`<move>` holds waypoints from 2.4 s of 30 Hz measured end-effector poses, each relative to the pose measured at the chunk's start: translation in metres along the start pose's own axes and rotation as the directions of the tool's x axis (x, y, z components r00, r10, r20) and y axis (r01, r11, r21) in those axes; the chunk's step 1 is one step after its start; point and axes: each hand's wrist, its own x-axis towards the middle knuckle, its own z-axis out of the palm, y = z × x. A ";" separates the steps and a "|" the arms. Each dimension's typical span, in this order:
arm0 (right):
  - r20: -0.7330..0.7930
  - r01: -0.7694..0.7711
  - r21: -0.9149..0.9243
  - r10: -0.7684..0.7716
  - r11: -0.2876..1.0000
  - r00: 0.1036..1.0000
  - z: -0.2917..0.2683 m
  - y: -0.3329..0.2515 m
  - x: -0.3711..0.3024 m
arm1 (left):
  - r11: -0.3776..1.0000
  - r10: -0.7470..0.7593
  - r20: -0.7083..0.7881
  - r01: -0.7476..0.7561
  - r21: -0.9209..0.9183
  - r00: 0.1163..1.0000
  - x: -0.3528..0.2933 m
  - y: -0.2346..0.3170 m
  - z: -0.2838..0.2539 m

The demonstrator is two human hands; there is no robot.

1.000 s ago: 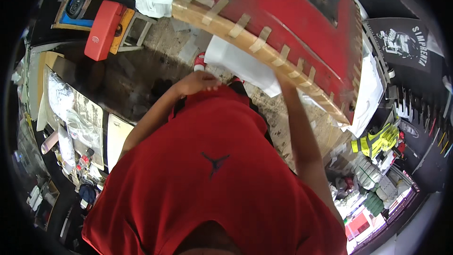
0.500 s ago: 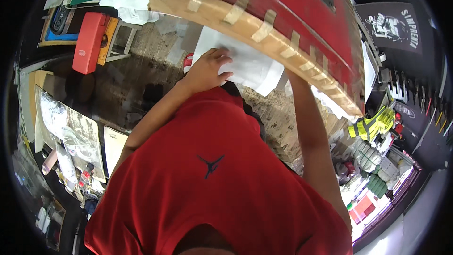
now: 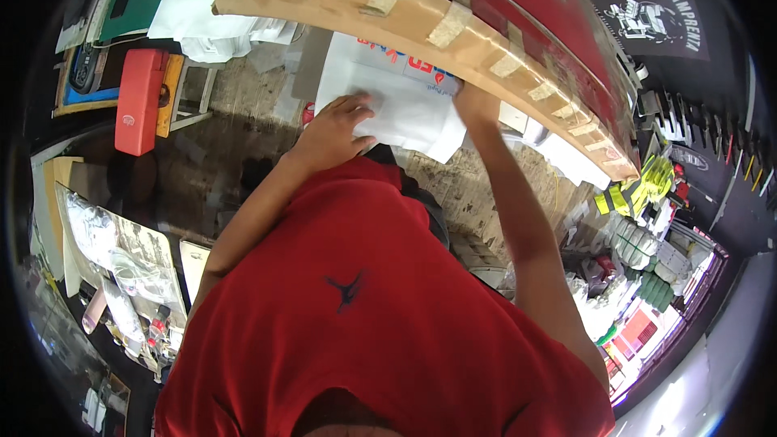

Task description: The person prepares and prints a design on white bags using a heat press machine and a screen. The person aligns a bag on the heat press, places a design sheet on it, and operates the machine to transfer the design, repeating the process for multiple bags.

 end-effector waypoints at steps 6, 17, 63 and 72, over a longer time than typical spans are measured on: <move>-0.025 0.336 0.049 -0.335 0.941 0.942 0.004 -0.075 -0.026 | 1.000 -0.021 0.062 0.022 -0.013 0.998 -0.008 -0.003 -0.012; 0.007 0.254 0.066 -0.255 0.965 0.967 0.013 -0.075 -0.013 | 0.997 -0.016 0.509 0.055 -0.061 0.861 0.001 -0.014 -0.054; -0.016 -0.127 0.174 0.132 0.976 0.991 -0.017 -0.036 0.051 | 0.842 -0.133 0.261 0.248 -0.478 0.956 0.002 -0.039 -0.074; 0.080 0.033 0.210 -0.050 0.977 0.996 0.016 -0.158 0.077 | 0.888 0.018 0.527 0.229 -0.399 0.849 0.042 0.017 -0.052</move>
